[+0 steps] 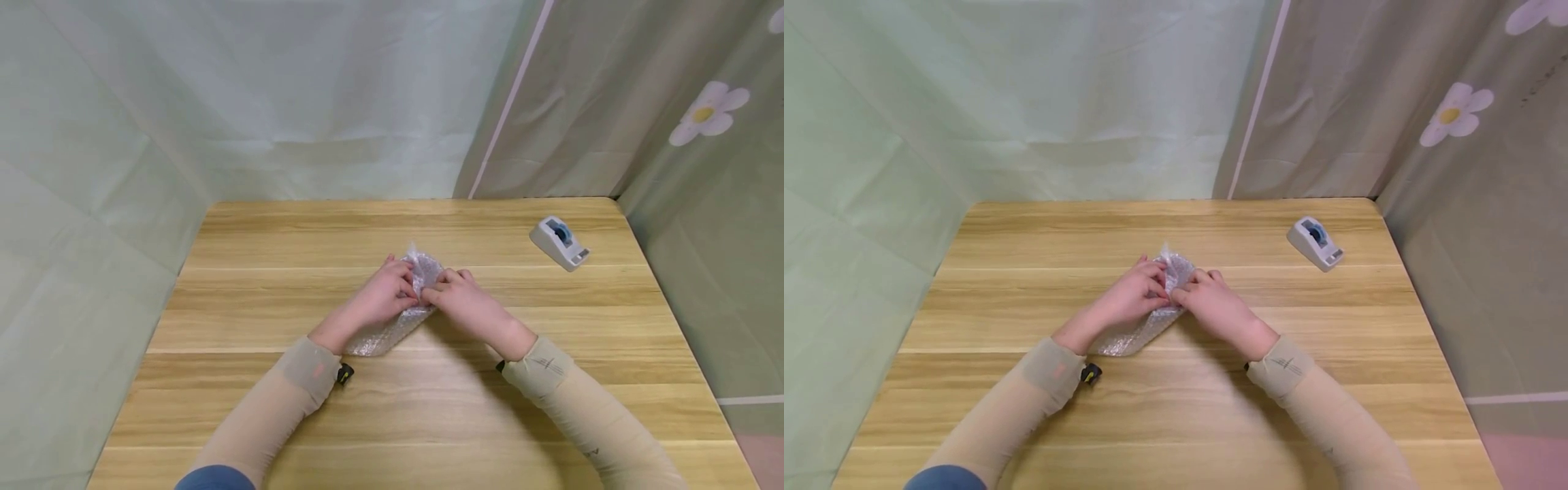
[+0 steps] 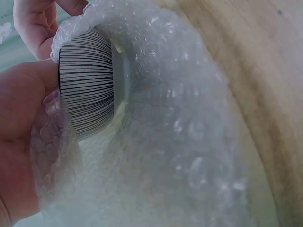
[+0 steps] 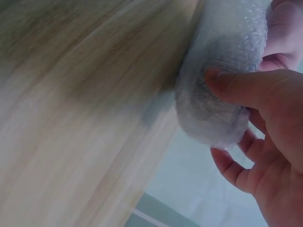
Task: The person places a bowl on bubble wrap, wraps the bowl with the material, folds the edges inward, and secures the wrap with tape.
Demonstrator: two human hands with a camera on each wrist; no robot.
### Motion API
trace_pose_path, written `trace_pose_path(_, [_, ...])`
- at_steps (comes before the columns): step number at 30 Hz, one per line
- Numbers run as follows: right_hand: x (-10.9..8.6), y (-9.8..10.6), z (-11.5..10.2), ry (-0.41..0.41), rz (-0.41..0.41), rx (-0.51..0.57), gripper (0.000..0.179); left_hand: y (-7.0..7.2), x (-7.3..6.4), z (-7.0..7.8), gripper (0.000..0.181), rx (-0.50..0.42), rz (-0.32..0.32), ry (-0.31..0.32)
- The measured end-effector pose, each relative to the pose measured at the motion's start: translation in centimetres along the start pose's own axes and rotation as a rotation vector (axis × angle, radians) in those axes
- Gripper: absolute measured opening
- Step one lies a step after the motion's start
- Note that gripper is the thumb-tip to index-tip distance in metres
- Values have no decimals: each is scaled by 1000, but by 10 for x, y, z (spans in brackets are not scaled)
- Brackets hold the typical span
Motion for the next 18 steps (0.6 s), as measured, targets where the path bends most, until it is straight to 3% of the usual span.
trace_pose_path(9, [-3, 2, 2, 18, 0, 3, 34, 0, -1, 0, 19, 116, -36, -15])
trace_pose_path(13, [-4, 1, 3, 23, 8, 14, 44, 1, -2, -4, 24, 125, -52, -26])
trace_pose_path(18, [-4, 0, 4, 37, -15, -21, 41, 2, -3, -7, 23, 110, -56, -43])
Point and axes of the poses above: each hand's wrist, its own x-axis towards the middle knuckle, its own y-axis out of the back of the hand, z = x × y, the point moved 1 cm from there along x, towards the middle knuckle, and after that the axes turned 7 degrees about y, right-handed, at the moved point
